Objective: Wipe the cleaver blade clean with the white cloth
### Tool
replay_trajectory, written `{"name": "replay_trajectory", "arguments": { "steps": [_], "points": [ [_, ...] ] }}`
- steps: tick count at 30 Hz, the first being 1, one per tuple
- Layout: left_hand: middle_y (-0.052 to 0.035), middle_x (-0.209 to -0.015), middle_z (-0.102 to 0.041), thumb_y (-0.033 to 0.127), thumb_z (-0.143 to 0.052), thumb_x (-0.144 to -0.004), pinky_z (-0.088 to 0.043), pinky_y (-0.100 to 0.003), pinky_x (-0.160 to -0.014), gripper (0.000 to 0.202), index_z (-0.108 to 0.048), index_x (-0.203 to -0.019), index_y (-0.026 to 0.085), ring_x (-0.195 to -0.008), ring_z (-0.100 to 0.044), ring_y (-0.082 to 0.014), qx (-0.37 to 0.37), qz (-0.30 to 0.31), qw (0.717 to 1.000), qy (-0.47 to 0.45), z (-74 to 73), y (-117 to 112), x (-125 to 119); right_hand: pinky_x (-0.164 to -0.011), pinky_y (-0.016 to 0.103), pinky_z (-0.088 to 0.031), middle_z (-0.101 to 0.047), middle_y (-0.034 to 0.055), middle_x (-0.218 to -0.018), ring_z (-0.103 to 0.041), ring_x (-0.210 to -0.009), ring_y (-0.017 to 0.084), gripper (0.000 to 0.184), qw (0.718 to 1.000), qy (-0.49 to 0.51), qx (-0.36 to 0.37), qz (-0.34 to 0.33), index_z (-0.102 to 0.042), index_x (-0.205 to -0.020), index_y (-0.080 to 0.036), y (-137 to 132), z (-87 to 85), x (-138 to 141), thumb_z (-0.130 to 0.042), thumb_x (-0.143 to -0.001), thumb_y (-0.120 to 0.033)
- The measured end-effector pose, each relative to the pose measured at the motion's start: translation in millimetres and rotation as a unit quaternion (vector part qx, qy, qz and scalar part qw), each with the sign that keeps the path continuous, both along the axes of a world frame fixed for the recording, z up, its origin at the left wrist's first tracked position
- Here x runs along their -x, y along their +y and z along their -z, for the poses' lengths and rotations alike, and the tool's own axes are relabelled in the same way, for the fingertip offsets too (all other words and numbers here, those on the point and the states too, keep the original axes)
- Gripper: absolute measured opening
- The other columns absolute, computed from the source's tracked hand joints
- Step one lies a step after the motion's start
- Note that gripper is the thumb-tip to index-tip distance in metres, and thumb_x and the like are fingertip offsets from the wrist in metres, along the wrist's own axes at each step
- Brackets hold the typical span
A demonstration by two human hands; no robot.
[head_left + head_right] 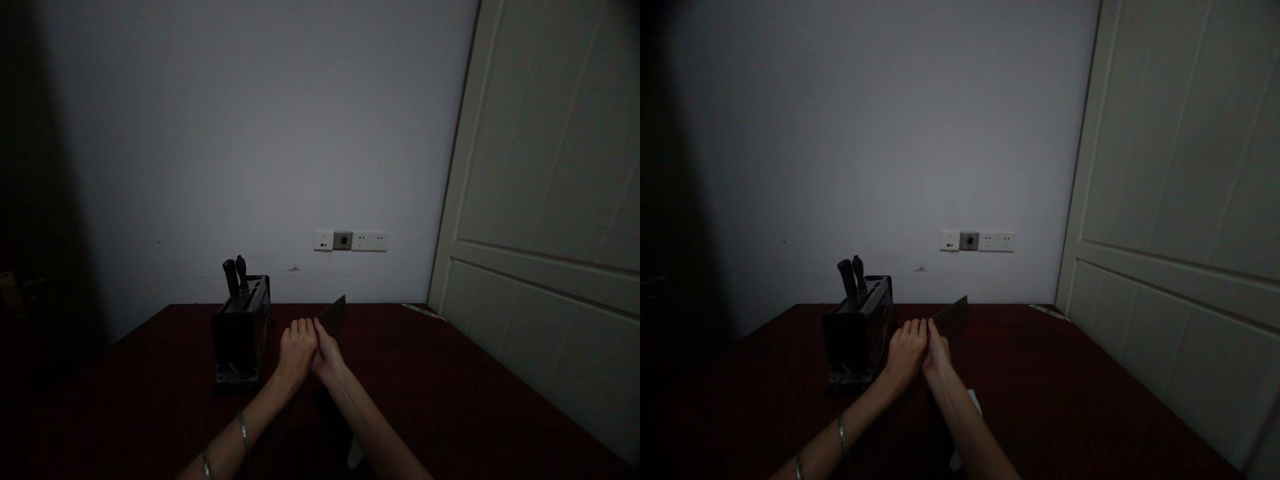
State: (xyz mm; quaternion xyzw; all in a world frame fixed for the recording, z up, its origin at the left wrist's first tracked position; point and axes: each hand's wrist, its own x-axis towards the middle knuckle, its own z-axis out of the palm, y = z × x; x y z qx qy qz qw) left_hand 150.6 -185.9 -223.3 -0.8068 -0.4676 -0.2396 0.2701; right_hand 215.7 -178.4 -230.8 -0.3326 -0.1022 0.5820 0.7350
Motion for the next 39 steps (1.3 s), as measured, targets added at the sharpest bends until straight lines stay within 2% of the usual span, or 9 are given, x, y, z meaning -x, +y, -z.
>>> {"name": "replay_trajectory", "arguments": {
  "steps": [7, 14, 21, 25, 27, 30, 34, 36, 39],
  "points": [
    [-0.0129, -0.091, -0.064, 0.003, -0.046, -0.082, -0.049, -0.033, -0.065, 0.027, -0.061, -0.103, 0.007, -0.082, -0.059, -0.023, -0.018, 0.006, 1.0, 0.003, 2.7, 0, -3, -0.052, 0.026, -0.044, -0.063, -0.0013, -0.05, -0.057, -0.049, 0.014, 0.019, 0.998, -0.05, 0.033, 0.027, -0.063, -0.059, -0.014, 1, 4.0, -3, -0.074, -0.059, -0.029],
    [-0.0158, -0.103, -0.064, 0.001, -0.047, -0.079, -0.049, -0.039, -0.076, 0.036, -0.058, -0.113, 0.006, -0.094, -0.059, -0.0269, -0.036, 0.012, 0.999, 0.006, 14.8, -5, -5, -0.05, 0.026, -0.043, -0.064, 0.0009, -0.052, -0.061, -0.053, 0.017, 0.026, 0.995, -0.088, 0.046, 0.022, -0.063, -0.063, -0.014, -3, 3.6, -6, -0.071, -0.062, -0.039],
    [-0.0191, -0.116, -0.058, -0.003, -0.042, -0.075, -0.049, -0.042, -0.082, 0.047, -0.051, -0.121, 0.003, -0.102, -0.057, -0.0294, -0.058, 0.023, 0.998, 0.005, 26.7, -10, -8, -0.047, 0.025, -0.041, -0.058, -0.001, -0.045, -0.056, -0.046, 0.015, 0.033, 0.986, -0.145, 0.068, 0.035, -0.06, -0.056, -0.015, -5, -2.7, -14, -0.068, -0.064, -0.046],
    [-0.0231, -0.123, -0.052, -0.004, -0.039, -0.074, -0.049, -0.04, -0.085, 0.052, -0.045, -0.126, -0.001, -0.105, -0.056, -0.0277, -0.049, 0.053, 0.997, -0.021, 39.8, -10, -15, -0.045, 0.024, -0.039, -0.057, -0.0017, -0.044, -0.055, -0.045, 0.014, 0.033, 0.981, -0.172, 0.071, 0.048, -0.058, -0.053, -0.015, -6, -4.1, -22, -0.068, -0.064, -0.045],
    [-0.0249, -0.128, -0.047, -0.005, -0.037, -0.073, -0.047, -0.04, -0.09, 0.056, -0.04, -0.129, -0.002, -0.113, -0.051, -0.0293, -0.044, 0.079, 0.995, -0.028, 50.3, -12, -21, -0.045, 0.024, -0.04, -0.057, -0.0017, -0.044, -0.055, -0.046, 0.013, 0.032, 0.979, -0.182, 0.071, 0.055, -0.057, -0.052, -0.015, -5, -2.0, -26, -0.071, -0.062, -0.042],
    [-0.0264, -0.136, -0.036, -0.004, -0.035, -0.068, -0.04, -0.043, -0.098, 0.069, -0.024, -0.136, -0.003, -0.128, -0.032, -0.0319, 0.008, 0.12, 0.992, -0.039, 63.7, -19, -28, -0.044, 0.023, -0.041, -0.059, -0.0006, -0.048, -0.057, -0.047, 0.014, 0.03, 0.979, -0.185, 0.069, 0.053, -0.059, -0.056, -0.015, -4, 3.8, -31, -0.071, -0.063, -0.042],
    [-0.0273, -0.143, -0.017, -0.001, -0.037, -0.057, -0.032, -0.047, -0.103, 0.087, -0.01, -0.139, -0.005, -0.132, -0.012, -0.0338, 0.152, 0.175, 0.971, -0.05, 71.9, -36, -28, -0.04, 0.023, -0.042, -0.058, -0.0004, -0.049, -0.054, -0.042, 0.012, 0.03, 0.98, -0.178, 0.078, 0.046, -0.058, -0.06, -0.015, -6, 9.7, -36, -0.067, -0.068, -0.043],
    [-0.0278, -0.143, -0.01, 0.0, -0.039, -0.055, -0.03, -0.047, -0.105, 0.088, -0.011, -0.138, -0.008, -0.133, -0.007, -0.0342, 0.193, 0.206, 0.958, -0.053, 77.5, -46, -22, -0.037, 0.022, -0.04, -0.053, -0.0026, -0.045, -0.05, -0.037, 0.009, 0.031, 0.979, -0.177, 0.084, 0.048, -0.057, -0.06, -0.015, -8, 10.2, -39, -0.064, -0.071, -0.043],
    [-0.0275, -0.143, -0.009, 0.003, -0.039, -0.064, -0.032, -0.047, -0.104, 0.081, -0.008, -0.138, -0.007, -0.133, -0.008, -0.0326, 0.197, 0.249, 0.947, -0.053, 94.1, -58, -12, -0.031, 0.018, -0.033, -0.047, -0.0053, -0.041, -0.042, -0.031, 0.006, 0.034, 0.978, -0.183, 0.09, 0.046, -0.055, -0.059, -0.015, -12, 9.7, -48, -0.062, -0.073, -0.045]
  ]
}}
